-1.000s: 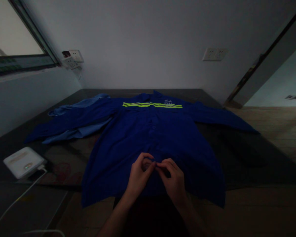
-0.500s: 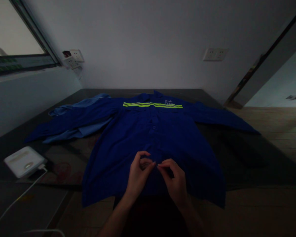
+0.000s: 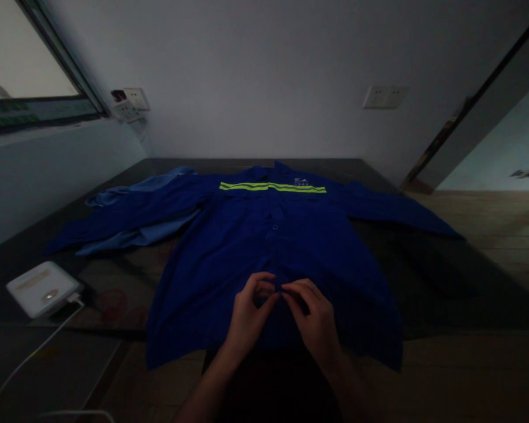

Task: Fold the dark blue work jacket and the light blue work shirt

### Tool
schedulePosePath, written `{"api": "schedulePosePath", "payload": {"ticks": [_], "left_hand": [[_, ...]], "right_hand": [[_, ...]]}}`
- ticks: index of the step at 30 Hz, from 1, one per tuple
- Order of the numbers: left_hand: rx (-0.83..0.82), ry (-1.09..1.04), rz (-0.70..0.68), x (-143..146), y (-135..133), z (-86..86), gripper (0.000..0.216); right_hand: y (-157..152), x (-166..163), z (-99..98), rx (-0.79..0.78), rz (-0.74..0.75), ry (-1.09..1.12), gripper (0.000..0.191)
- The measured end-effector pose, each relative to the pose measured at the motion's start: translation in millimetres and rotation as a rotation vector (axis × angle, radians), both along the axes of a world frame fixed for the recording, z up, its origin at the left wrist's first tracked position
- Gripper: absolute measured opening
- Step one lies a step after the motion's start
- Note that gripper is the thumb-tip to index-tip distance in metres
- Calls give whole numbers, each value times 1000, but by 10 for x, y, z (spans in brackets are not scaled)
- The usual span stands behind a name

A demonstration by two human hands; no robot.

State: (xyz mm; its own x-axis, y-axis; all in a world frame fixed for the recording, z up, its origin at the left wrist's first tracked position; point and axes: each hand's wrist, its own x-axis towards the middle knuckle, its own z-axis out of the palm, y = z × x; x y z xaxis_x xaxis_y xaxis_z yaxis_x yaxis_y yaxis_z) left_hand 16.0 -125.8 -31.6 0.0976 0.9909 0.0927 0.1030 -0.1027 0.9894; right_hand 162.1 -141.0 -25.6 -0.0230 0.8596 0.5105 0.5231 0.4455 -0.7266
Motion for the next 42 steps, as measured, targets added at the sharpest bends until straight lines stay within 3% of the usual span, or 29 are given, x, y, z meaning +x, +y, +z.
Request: {"api": "schedulePosePath", "payload": {"ticks": [5,9,14,19,33,37,42], "left_hand": [[37,37,-21,-5,-17,2,28],[67,61,-24,-11,-19,35,26],[71,85,-21,-9,-10,34,25],[80,135,20,-4,-14,39,21],[132,134,26,-78,-114,114,19],[238,318,61,-398,-286,148,19],[449,724,133,-1160,-531,64,15]], "right_hand": [[27,18,29,-9,24,-20,12],[59,54,70,-174,49,61,11],[93,92,90,-428,84,314,13],[111,86,111,-527,132,410,17],[-123,221,141,-157,47,90,14],[-347,531,168,-73,-81,-67,13],[-593,1061,27,15,-197,-362,24]]}}
